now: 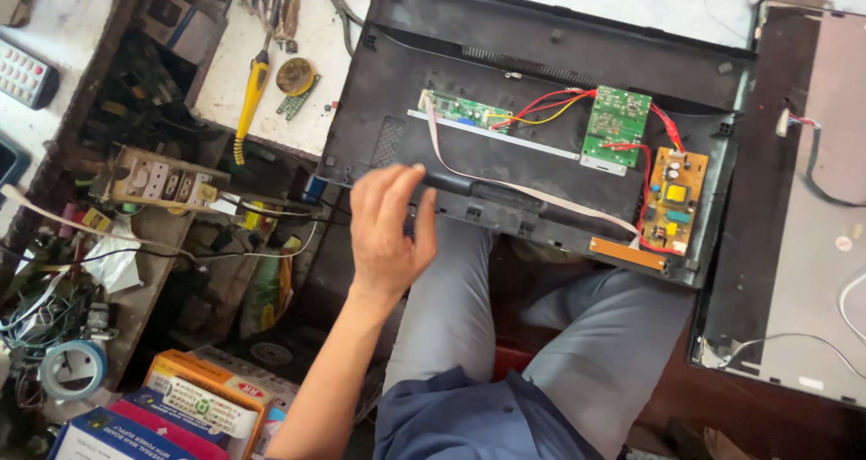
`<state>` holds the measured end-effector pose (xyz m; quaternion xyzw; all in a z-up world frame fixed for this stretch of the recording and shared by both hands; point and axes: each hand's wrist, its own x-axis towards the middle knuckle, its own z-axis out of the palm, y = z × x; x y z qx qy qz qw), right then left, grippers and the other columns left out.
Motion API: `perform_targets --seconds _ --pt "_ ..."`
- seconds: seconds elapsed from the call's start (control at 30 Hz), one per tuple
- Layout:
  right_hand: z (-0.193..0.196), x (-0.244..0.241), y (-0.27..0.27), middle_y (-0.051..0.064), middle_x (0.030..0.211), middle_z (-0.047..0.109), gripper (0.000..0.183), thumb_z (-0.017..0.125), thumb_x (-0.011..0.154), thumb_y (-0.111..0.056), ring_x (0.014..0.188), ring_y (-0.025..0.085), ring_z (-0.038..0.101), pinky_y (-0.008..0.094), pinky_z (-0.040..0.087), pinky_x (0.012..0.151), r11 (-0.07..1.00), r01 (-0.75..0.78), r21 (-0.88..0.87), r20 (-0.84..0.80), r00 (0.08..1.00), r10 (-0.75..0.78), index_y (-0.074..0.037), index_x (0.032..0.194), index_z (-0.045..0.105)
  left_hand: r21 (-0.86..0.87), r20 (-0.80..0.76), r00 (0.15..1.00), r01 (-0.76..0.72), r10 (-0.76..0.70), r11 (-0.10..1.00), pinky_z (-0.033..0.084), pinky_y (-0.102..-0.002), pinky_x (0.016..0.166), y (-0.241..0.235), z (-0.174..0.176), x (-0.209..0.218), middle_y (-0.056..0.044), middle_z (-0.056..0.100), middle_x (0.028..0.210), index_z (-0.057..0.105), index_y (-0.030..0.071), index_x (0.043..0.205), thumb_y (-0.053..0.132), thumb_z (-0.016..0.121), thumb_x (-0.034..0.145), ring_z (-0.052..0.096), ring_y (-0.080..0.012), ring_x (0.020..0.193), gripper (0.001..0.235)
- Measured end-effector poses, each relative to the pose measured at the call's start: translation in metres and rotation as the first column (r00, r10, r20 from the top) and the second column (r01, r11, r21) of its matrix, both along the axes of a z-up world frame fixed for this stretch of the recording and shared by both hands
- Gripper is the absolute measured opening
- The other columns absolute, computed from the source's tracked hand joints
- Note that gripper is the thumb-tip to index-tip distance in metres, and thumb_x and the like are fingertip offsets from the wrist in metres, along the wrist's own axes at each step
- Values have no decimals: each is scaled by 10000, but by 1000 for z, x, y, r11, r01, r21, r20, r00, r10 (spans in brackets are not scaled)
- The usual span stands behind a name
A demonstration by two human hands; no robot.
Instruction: The person uses a soldering iron to work on a circuit board inside a disassembled monitor. They then reassemble the monitor by aligning the screen panel with the chassis and securing it with screws.
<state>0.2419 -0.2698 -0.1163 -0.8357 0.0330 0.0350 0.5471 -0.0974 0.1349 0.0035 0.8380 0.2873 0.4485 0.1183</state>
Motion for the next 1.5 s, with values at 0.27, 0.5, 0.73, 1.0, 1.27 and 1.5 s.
perform_targets --seconds 0.27,0.5,0.73,1.0,1.27,1.5 --pt "15 -59 -20 197 1604 173 1081 585 863 -718 1446 367 240 557 220 1159 862 245 445 -361 929 -78 -6 1537 130 -51 -151 948 -289 279 956 338 -530 1099 46 0 0 -197 584 1363 616 11 1362 242 801 950 496 -405 1310 507" --pt "50 -70 0 32 1639 314 998 598 823 -680 1460 265 366 504 296 1186 690 37 723 -212 962 171 -161 1595 238 -32 -22 999 -39 38 999 425 -380 1078 38 -13 -5 -184 548 1332 593 -17 1307 24 709 1091 491 -319 1262 248" --pt "57 -56 30 59 1304 668 468 715 942 -143 1198 210 655 401 546 1029 588 319 743 -287 946 -150 -25 1372 573 -83 51 986 161 -157 983 556 -337 901 -6 3 30 -169 634 1197 643 -2 1261 -8 748 1006 640 -313 1070 276" --pt "107 -52 16 161 1277 663 443 634 963 -115 1151 294 678 446 562 1008 615 174 769 -16 967 -254 89 1351 573 -293 6 735 650 -678 701 545 -405 867 -88 37 77 -143 678 1121 646 39 1194 72 780 816 664 -351 1026 402" --pt "164 -61 5 222 1378 597 561 635 933 -29 1251 333 631 440 520 1138 652 -140 745 380 893 -242 137 1446 480 -849 486 716 249 -501 -466 546 -452 983 -151 26 157 -195 661 1245 487 48 1398 430 636 905 664 -297 1159 641" --pt "172 -73 -9 242 1438 582 574 607 949 -27 1315 337 604 433 478 1194 675 -158 721 451 847 -283 165 1472 470 -311 696 715 391 73 -866 467 -494 1098 -217 -31 241 -115 676 1277 591 70 1308 461 570 1006 650 -270 1185 494"
